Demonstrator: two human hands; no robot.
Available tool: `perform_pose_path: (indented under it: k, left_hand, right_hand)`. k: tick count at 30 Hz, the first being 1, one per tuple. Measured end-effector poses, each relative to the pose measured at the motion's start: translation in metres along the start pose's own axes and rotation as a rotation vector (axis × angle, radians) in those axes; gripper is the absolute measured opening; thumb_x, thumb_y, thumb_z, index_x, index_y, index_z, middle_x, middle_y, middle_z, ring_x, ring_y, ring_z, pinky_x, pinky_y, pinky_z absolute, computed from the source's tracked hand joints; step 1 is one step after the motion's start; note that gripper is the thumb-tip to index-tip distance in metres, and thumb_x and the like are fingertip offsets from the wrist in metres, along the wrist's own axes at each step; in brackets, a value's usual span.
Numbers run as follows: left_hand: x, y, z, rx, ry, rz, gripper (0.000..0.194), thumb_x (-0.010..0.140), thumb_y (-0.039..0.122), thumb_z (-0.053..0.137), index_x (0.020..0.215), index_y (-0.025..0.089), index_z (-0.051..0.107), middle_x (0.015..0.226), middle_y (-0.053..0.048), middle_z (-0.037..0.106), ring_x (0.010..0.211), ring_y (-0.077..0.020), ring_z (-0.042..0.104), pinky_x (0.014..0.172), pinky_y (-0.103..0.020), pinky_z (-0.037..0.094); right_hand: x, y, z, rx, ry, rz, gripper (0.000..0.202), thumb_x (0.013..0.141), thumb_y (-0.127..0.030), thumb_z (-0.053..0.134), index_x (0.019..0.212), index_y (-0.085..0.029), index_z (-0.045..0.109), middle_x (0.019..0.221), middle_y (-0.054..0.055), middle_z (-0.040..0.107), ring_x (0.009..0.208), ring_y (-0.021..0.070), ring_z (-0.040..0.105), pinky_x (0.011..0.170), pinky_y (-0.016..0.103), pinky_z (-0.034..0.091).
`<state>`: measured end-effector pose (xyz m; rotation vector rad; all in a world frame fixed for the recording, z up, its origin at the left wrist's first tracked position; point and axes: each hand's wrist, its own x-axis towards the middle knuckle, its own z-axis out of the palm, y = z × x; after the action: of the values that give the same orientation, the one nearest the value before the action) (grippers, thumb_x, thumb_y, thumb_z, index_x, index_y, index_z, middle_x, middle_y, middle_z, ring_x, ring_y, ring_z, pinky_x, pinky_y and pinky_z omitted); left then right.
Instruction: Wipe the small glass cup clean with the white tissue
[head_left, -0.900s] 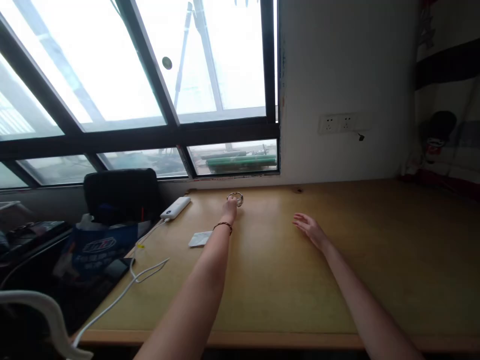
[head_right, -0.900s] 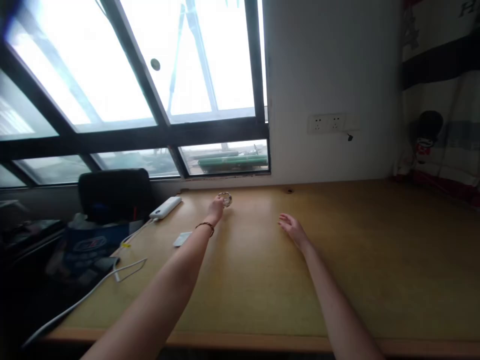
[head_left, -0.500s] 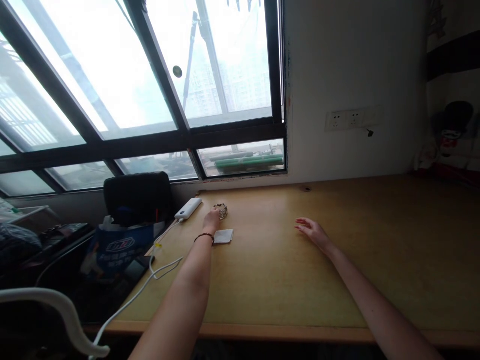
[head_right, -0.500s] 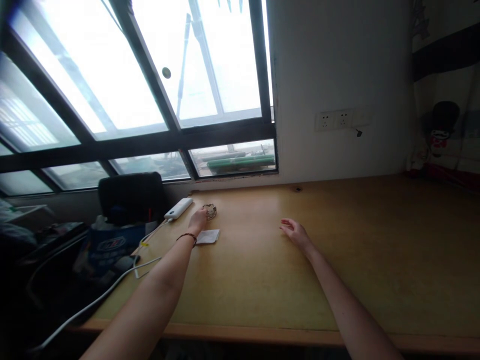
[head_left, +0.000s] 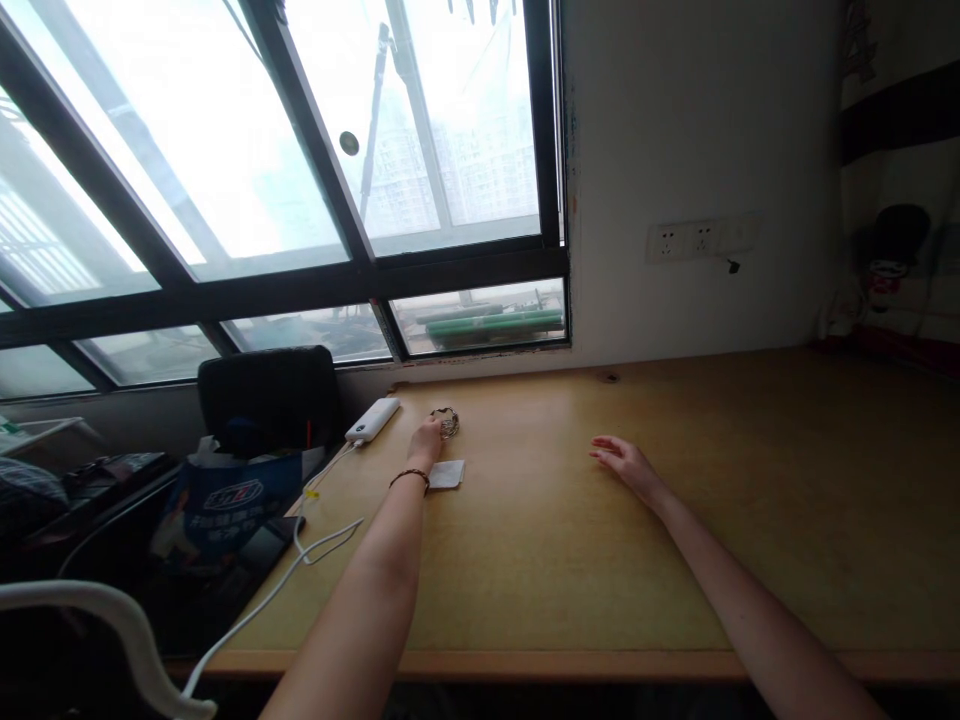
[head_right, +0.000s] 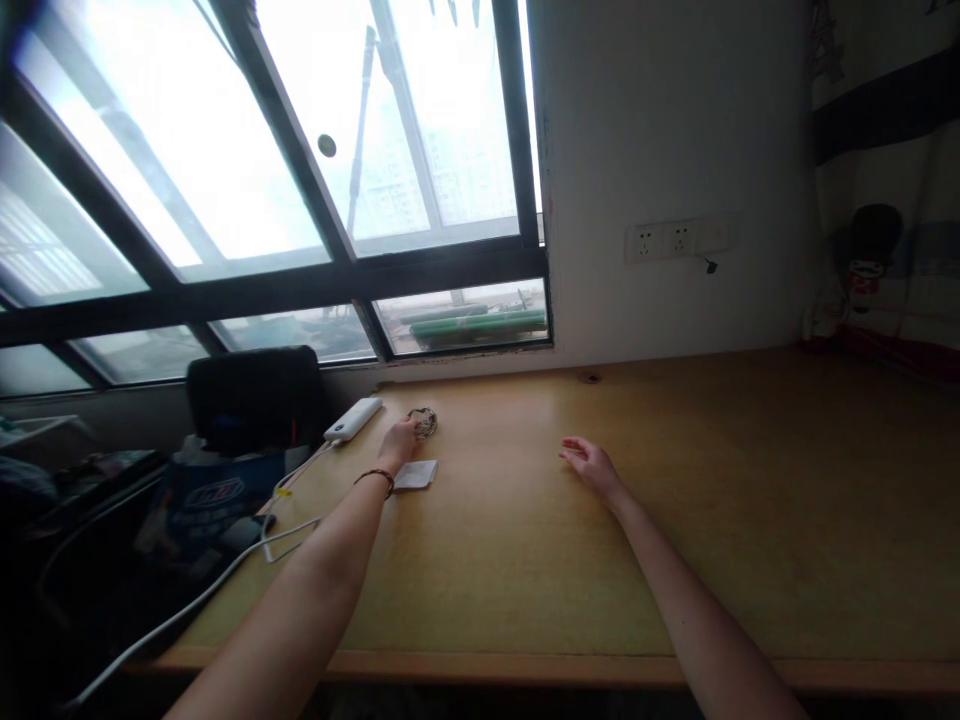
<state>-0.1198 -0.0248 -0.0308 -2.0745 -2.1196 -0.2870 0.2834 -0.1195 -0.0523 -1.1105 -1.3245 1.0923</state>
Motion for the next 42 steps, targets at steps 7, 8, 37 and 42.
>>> perform_pose_path:
  k: [7, 8, 37, 42]
  left_hand:
    - [-0.003, 0.008, -0.003, -0.01, 0.031, -0.024, 0.021, 0.076, 0.016, 0.044, 0.096, 0.016, 0.052, 0.105, -0.01, 0.051, 0.088, -0.0196, 0.054, 0.073, -0.027, 0.042]
    - [-0.005, 0.011, -0.003, -0.011, 0.046, -0.036, 0.025, 0.076, 0.018, 0.043, 0.101, 0.015, 0.05, 0.11, -0.011, 0.049, 0.092, -0.0206, 0.053, 0.076, -0.028, 0.041]
    - [-0.091, 0.06, -0.019, -0.496, 0.107, 0.174, 0.04, 0.082, 0.024, 0.031, 0.117, 0.008, 0.043, 0.13, -0.012, 0.037, 0.125, -0.0193, 0.023, 0.103, -0.034, 0.021]
    - [-0.105, 0.18, -0.026, -1.242, -0.118, 0.136, 0.04, 0.081, 0.041, 0.033, 0.097, 0.015, 0.058, 0.101, -0.009, 0.061, 0.097, -0.0195, 0.054, 0.086, -0.033, 0.041]
  right_hand:
    - [0.002, 0.003, -0.001, 0.024, 0.007, -0.008, 0.031, 0.065, -0.032, 0.059, 0.092, -0.017, 0.058, 0.101, 0.01, 0.061, 0.089, 0.0216, 0.059, 0.079, 0.035, 0.047]
    - [0.002, 0.003, -0.002, 0.025, 0.01, -0.011, 0.031, 0.065, -0.032, 0.059, 0.092, -0.017, 0.058, 0.1, 0.01, 0.061, 0.089, 0.0216, 0.059, 0.08, 0.035, 0.047]
    - [-0.033, -0.018, 0.041, 0.253, -0.104, 0.04, 0.033, 0.069, -0.041, 0.056, 0.09, -0.015, 0.057, 0.092, 0.009, 0.063, 0.08, 0.0164, 0.061, 0.074, 0.031, 0.047]
    - [-0.031, -0.026, 0.104, 0.441, -0.058, 0.128, 0.036, 0.07, -0.048, 0.049, 0.079, -0.014, 0.059, 0.074, 0.007, 0.064, 0.062, 0.0136, 0.059, 0.054, 0.023, 0.044]
